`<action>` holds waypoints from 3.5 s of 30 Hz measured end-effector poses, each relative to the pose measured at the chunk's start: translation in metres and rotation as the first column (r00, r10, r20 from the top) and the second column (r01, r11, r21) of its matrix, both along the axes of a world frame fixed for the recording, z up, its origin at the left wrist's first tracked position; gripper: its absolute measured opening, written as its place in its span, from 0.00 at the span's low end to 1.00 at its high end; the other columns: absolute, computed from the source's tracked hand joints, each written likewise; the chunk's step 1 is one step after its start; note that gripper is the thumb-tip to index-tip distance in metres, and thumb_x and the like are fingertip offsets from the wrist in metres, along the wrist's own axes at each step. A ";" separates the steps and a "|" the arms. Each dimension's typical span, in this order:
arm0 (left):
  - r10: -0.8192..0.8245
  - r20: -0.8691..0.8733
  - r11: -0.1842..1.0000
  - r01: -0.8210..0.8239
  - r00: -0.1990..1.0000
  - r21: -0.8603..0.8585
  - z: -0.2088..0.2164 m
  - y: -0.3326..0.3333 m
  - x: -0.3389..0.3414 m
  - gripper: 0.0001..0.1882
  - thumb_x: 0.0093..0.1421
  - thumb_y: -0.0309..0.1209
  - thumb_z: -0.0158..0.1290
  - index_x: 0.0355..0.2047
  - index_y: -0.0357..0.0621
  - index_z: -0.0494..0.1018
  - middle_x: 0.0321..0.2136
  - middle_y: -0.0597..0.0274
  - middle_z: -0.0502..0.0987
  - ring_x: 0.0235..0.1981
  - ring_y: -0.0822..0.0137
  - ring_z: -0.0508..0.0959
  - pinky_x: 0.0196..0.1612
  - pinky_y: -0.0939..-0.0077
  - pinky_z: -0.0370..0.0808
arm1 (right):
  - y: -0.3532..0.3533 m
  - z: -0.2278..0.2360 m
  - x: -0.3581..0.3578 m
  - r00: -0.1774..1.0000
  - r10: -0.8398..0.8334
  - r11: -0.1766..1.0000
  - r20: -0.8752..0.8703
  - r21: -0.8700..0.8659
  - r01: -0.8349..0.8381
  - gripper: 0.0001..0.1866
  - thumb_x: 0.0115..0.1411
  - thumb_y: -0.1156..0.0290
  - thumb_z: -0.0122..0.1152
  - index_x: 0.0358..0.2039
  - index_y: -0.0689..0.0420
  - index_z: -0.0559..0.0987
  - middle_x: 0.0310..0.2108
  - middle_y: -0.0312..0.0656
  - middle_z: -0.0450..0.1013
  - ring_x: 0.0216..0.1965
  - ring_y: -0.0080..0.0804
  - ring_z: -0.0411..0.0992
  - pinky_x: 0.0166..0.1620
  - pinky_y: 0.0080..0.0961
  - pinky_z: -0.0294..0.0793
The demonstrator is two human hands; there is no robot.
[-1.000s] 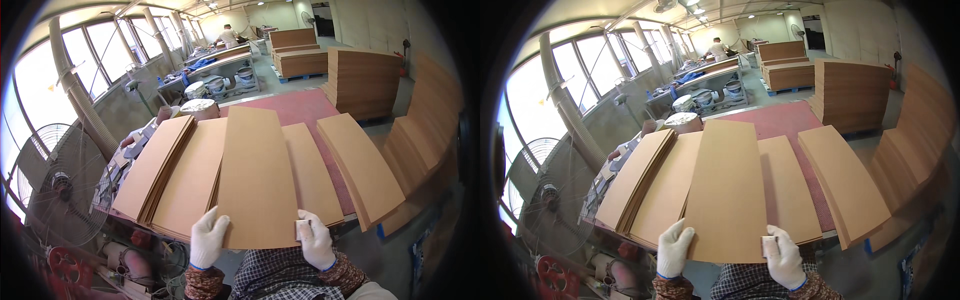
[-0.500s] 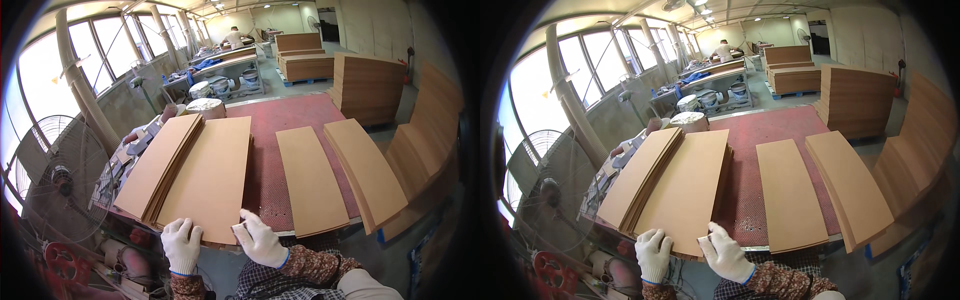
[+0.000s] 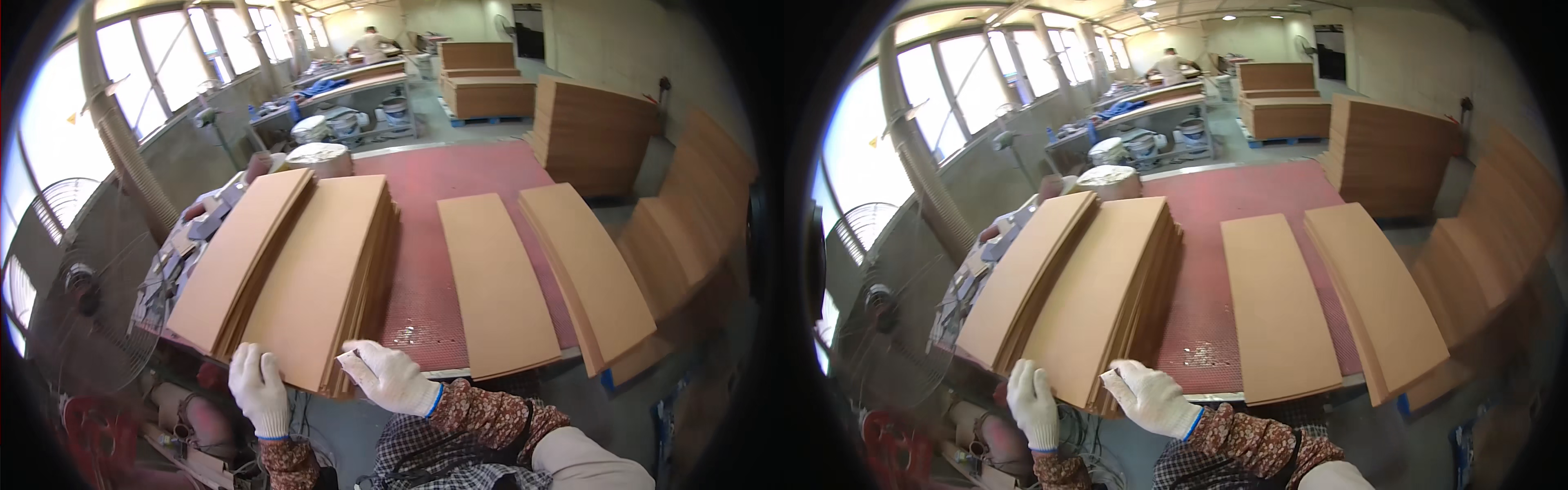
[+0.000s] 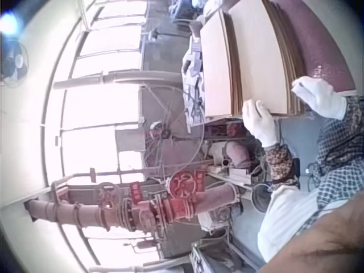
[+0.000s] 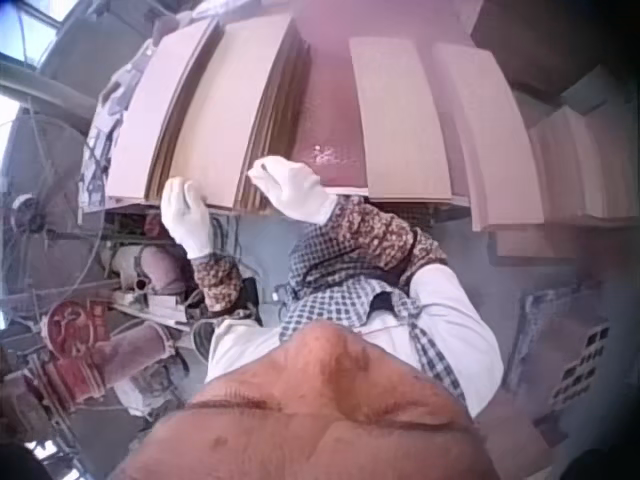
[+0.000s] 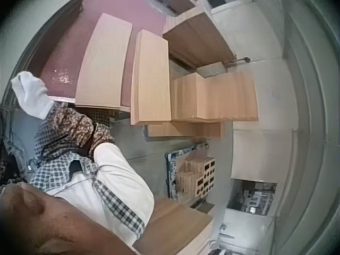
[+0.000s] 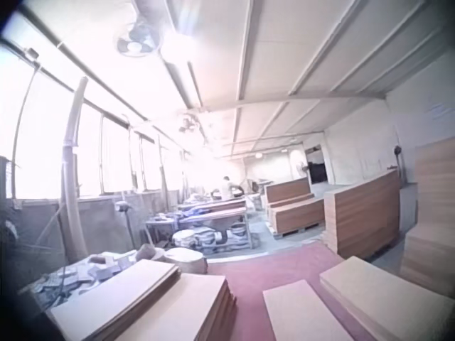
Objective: The person picks up a wooden board from a stack, rubs a small block along its edges, and places it onto a new stack, repeating this for several boards.
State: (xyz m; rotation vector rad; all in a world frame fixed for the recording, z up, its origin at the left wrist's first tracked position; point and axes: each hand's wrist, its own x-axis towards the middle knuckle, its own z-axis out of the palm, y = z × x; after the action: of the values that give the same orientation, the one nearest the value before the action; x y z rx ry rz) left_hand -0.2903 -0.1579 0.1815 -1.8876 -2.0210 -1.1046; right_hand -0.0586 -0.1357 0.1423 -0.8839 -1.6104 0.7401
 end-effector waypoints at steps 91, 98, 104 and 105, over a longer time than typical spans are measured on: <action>-0.607 0.255 0.732 0.654 0.753 -0.188 -0.144 0.132 0.277 0.30 0.48 0.30 0.69 0.50 0.32 0.73 0.49 0.41 0.73 0.52 0.40 0.74 0.56 0.45 0.71 | 0.349 -0.086 0.318 0.000 -0.154 0.779 0.988 0.121 0.615 0.16 0.70 0.62 0.53 0.49 0.56 0.83 0.42 0.49 0.84 0.45 0.53 0.85 0.43 0.59 0.84; -0.603 0.190 0.774 0.626 0.775 -0.096 -0.151 0.133 0.273 0.27 0.52 0.30 0.68 0.51 0.31 0.74 0.50 0.41 0.75 0.54 0.40 0.74 0.58 0.46 0.71 | 0.234 -0.098 0.300 0.095 -0.188 0.677 0.978 0.058 0.734 0.18 0.74 0.55 0.51 0.45 0.58 0.78 0.34 0.54 0.84 0.38 0.58 0.85 0.39 0.57 0.82; -0.584 0.127 0.808 0.590 0.801 -0.006 -0.161 0.130 0.274 0.26 0.53 0.31 0.68 0.51 0.32 0.76 0.51 0.43 0.76 0.55 0.42 0.75 0.59 0.46 0.71 | 0.118 -0.101 0.281 0.078 -0.181 0.668 0.980 0.064 0.741 0.17 0.75 0.54 0.50 0.42 0.57 0.75 0.26 0.53 0.82 0.30 0.55 0.84 0.34 0.56 0.80; -0.582 0.128 0.808 0.589 0.803 -0.019 -0.161 0.129 0.276 0.26 0.54 0.32 0.68 0.51 0.33 0.76 0.51 0.44 0.76 0.55 0.43 0.75 0.60 0.47 0.71 | 0.098 -0.098 0.280 0.095 -0.180 0.666 0.979 0.051 0.744 0.17 0.75 0.54 0.49 0.41 0.56 0.75 0.24 0.53 0.82 0.28 0.55 0.84 0.33 0.56 0.80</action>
State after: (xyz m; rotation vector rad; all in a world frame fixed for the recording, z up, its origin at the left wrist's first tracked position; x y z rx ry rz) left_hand -0.0142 -0.0293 0.0205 -2.6398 -1.5464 -1.3150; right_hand 0.2215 -0.0377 0.0447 -2.5176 -1.8828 -0.0563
